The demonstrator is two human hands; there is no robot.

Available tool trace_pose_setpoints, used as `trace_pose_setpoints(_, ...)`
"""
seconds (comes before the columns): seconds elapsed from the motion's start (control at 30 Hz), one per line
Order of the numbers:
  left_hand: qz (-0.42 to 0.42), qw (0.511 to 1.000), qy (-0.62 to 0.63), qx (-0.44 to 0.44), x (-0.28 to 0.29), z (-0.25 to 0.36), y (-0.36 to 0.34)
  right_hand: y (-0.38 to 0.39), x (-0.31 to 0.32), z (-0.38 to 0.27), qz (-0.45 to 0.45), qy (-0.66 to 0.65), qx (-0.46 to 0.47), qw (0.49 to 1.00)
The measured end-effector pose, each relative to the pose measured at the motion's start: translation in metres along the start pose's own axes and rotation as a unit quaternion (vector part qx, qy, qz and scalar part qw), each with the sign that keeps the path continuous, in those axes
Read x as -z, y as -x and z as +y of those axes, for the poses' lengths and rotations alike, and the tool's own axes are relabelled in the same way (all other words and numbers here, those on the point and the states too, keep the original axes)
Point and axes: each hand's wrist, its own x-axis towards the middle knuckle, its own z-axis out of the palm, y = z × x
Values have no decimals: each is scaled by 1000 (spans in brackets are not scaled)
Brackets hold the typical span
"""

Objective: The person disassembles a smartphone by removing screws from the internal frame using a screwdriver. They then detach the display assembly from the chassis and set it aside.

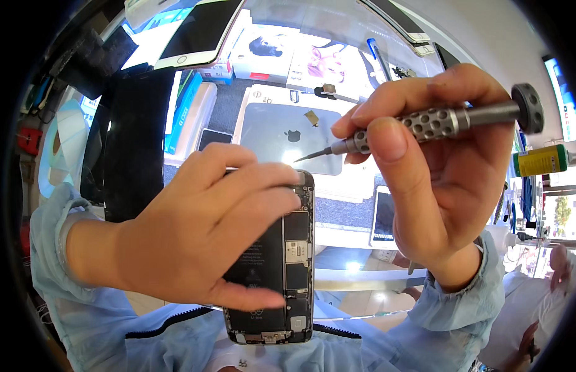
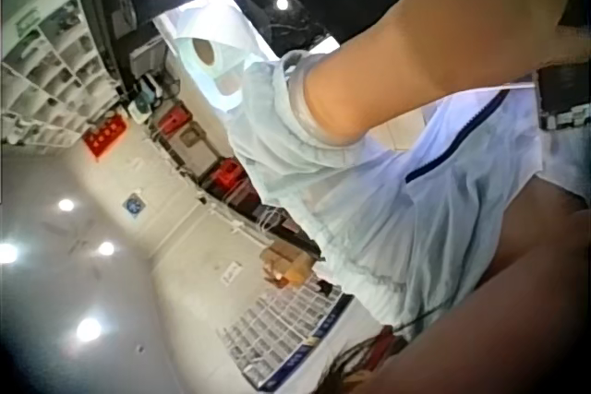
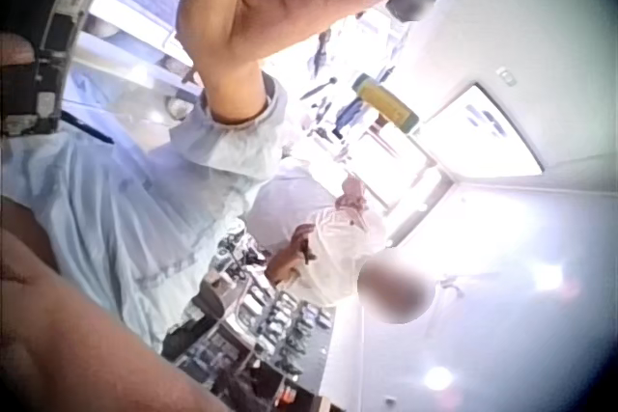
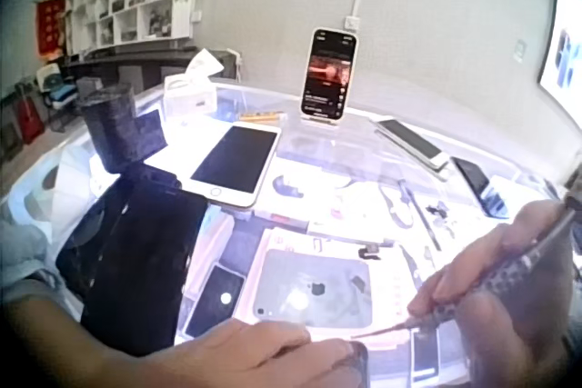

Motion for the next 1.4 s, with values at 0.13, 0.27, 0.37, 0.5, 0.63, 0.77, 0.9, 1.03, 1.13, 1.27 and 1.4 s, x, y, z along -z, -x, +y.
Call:
trace_pose_setpoints(0.13,76,997,5,10,1,-4,-4,1,0,-2,23,-21,3,1000)
trace_pose_setpoints(0.27,108,993,36,43,0,-10,-2,2,-6,-6,49,-87,-19,995)
trace_pose_setpoints(0.37,108,988,107,35,0,-15,-6,4,-12,-9,71,-131,-53,987)
trace_pose_setpoints(0.5,115,984,127,42,2,-10,-7,4,-16,-11,77,-149,-52,984)
trace_pose_setpoints(0.63,116,987,103,39,4,-7,-7,4,-18,-11,78,-154,-46,984)
trace_pose_setpoints(0.77,117,987,102,43,3,-9,-8,5,-17,-12,73,-146,-43,986)
trace_pose_setpoints(0.9,108,988,95,51,5,-7,-7,3,-19,-14,64,-130,-33,989)
trace_pose_setpoints(1.03,105,988,99,56,4,-6,-7,3,-19,-17,44,-100,-22,994)
trace_pose_setpoints(1.13,104,988,100,58,4,-7,-7,3,-17,-19,27,-79,-15,996)
trace_pose_setpoints(1.27,103,987,106,57,3,-7,-6,3,-17,-19,26,-72,-8,997)
trace_pose_setpoints(1.4,100,987,110,56,4,-8,-6,3,-16,-19,24,-69,-4,997)
